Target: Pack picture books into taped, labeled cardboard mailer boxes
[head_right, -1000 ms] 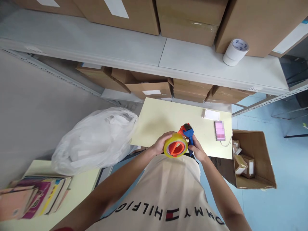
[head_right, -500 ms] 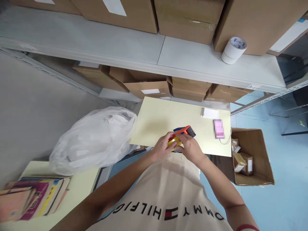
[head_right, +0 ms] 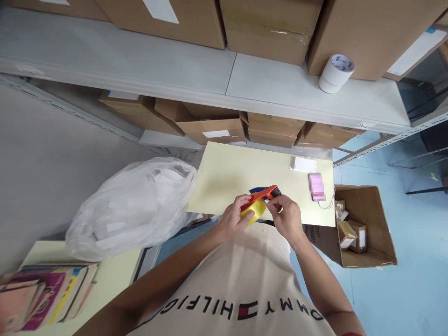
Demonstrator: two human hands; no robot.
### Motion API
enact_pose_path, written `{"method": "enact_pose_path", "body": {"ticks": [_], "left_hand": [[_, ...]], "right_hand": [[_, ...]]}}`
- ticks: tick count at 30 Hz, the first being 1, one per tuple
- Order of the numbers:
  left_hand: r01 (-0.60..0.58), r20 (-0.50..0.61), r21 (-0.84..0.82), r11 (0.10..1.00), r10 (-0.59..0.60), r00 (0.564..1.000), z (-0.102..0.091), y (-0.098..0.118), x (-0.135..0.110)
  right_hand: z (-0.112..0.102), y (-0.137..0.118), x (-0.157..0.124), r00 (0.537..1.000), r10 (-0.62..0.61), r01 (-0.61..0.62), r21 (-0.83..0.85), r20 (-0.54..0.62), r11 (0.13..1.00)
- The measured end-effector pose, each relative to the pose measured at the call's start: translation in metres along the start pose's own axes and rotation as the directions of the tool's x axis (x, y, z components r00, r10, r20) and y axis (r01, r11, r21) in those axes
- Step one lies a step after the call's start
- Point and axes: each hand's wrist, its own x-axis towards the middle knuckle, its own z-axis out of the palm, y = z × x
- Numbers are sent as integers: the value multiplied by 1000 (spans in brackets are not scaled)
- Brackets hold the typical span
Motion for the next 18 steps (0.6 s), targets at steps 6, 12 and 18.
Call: {"method": "enact_pose_path", "body": {"ticks": [6,12,18], "left_hand": [[39,-75,4,999,-39,996,-4,9,1],[-4,-98,141,990,18,995,-1,24,2],[-34,-30,188,982,40,999,4,30,5]], "right_hand": [[-4,10,0,979,205,-202,150,-2,968],[-8,16,6,925,372,-373,347,74,860],[-24,17,18,939,331,-343,321,93,883]]}}
